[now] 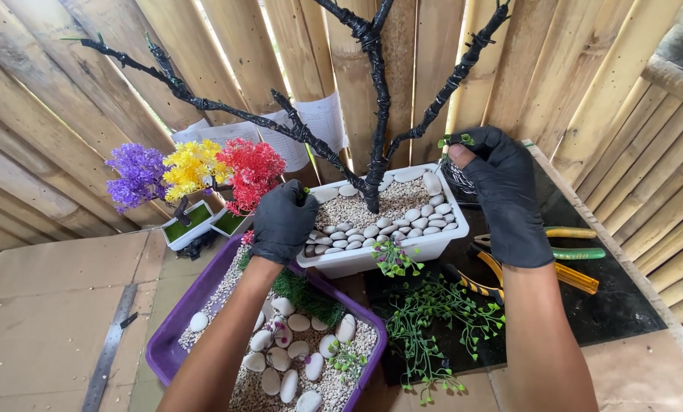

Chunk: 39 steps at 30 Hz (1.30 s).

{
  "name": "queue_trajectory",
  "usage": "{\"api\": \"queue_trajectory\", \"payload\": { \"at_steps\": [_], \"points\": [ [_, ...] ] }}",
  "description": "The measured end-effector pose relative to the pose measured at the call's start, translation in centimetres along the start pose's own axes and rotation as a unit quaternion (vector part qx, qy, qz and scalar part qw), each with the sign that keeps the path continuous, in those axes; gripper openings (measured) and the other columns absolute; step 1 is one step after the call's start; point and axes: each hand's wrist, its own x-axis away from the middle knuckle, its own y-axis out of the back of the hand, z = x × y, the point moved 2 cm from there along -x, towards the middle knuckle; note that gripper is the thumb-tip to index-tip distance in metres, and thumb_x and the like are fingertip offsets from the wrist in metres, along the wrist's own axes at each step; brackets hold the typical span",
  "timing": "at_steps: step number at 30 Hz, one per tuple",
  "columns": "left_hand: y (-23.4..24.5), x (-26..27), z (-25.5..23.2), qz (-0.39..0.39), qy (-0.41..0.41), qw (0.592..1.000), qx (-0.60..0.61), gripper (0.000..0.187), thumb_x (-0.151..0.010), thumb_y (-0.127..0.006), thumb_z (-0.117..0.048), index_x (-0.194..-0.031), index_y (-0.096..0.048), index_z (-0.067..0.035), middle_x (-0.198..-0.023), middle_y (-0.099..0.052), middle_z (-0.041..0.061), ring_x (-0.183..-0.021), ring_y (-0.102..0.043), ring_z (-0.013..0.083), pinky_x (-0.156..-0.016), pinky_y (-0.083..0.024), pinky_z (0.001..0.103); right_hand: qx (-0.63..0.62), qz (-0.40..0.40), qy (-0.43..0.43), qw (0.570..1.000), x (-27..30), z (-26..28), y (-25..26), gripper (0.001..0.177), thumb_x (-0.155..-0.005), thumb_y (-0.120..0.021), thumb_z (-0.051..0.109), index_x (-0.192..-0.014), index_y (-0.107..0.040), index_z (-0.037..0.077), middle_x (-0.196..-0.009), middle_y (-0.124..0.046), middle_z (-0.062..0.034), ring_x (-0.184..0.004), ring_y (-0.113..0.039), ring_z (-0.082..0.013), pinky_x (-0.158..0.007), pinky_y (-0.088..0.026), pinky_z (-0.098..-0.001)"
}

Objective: The person arranges small artificial green plants and white stones into a white rectangular bonsai pot containing a black branch structure. They pick up plants from a purple tray and place them among the stones, adjusting their positions by hand.

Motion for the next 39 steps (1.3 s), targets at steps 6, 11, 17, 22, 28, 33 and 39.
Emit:
{"api": "queue_trajectory", "payload": {
  "at_steps": [6,11,17,22,28,33,39],
  "points": [
    [0.1,0.3,-0.3,-0.011,-0.026,1.000,-0.012,0.015,-0.085,-0.074,-0.029,-0.085,-0.071,-0.014,-0.081,-0.072,0.012,-0.083,-0.071,0.0377,-0.072,-0.060,0.045,0.005,0.003,-0.003,1.000,0.1,-0.1,-0.1,0.021,-0.092,-0.086,0.020,-0.108,-0.074,0.013,-0.098,-0.075,-0.0048,-0.092,-0.069,-0.0082,-0.082,-0.062,-0.0283],
    [0.1,0.8,-1.0,-0.038,-0.071,0.995,-0.057,0.012,-0.083,-0.076,-0.028,-0.083,-0.070,-0.017,-0.079,-0.071,0.010,-0.080,-0.071,0.0358,-0.069,-0.059,0.044,0.016,0.014,0.025,0.999,-0.1,-0.3,0.0,0.021,-0.094,-0.086,0.019,-0.109,-0.074,0.011,-0.101,-0.075,-0.0075,-0.096,-0.068,-0.0092,-0.085,-0.061,-0.0314],
    [0.4,0.7,-1.3,-0.016,-0.060,0.995,-0.081,0.016,-0.085,-0.072,-0.034,-0.084,-0.068,-0.019,-0.080,-0.069,0.009,-0.083,-0.071,0.0339,-0.070,-0.059,0.043,0.025,0.022,0.026,0.999,0.5,0.1,-0.2,0.021,-0.094,-0.086,0.019,-0.109,-0.074,0.011,-0.102,-0.075,-0.0079,-0.097,-0.067,-0.0100,-0.086,-0.060,-0.0312],
    [1.4,0.6,-1.1,0.021,-0.006,0.999,-0.033,0.028,-0.087,-0.070,-0.048,-0.087,-0.068,-0.020,-0.083,-0.070,0.008,-0.088,-0.071,0.0344,-0.075,-0.059,0.045,0.033,0.020,0.028,0.999,0.5,0.3,-0.1,0.019,-0.095,-0.085,0.017,-0.109,-0.074,0.009,-0.103,-0.076,-0.0088,-0.097,-0.067,-0.0104,-0.088,-0.060,-0.0326],
    [1.8,0.1,-1.1,0.030,0.003,0.999,-0.022,0.031,-0.087,-0.071,-0.048,-0.088,-0.070,-0.017,-0.085,-0.072,0.011,-0.090,-0.071,0.0373,-0.076,-0.059,0.047,0.035,0.020,0.028,0.999,0.8,0.2,-0.4,0.020,-0.094,-0.085,0.017,-0.110,-0.074,0.010,-0.102,-0.075,-0.0087,-0.098,-0.066,-0.0097,-0.088,-0.059,-0.0331],
    [1.2,-0.4,-1.4,0.038,-0.012,0.998,-0.053,0.027,-0.087,-0.070,-0.044,-0.089,-0.073,-0.017,-0.083,-0.073,0.011,-0.087,-0.072,0.0376,-0.072,-0.060,0.047,0.035,0.015,0.021,0.999,1.0,0.6,-0.5,0.022,-0.093,-0.085,0.017,-0.110,-0.074,0.010,-0.101,-0.075,-0.0073,-0.097,-0.065,-0.0089,-0.087,-0.059,-0.0323],
    [0.3,-0.7,-1.1,0.044,-0.005,0.996,-0.075,0.025,-0.087,-0.072,-0.037,-0.096,-0.078,-0.015,-0.085,-0.076,0.013,-0.084,-0.074,0.0382,-0.071,-0.060,0.046,0.026,0.020,0.015,0.999,0.4,0.0,-0.2,0.019,-0.093,-0.086,0.019,-0.107,-0.074,0.011,-0.097,-0.075,-0.0068,-0.093,-0.068,-0.0092,-0.082,-0.060,-0.0297]
  ]
}}
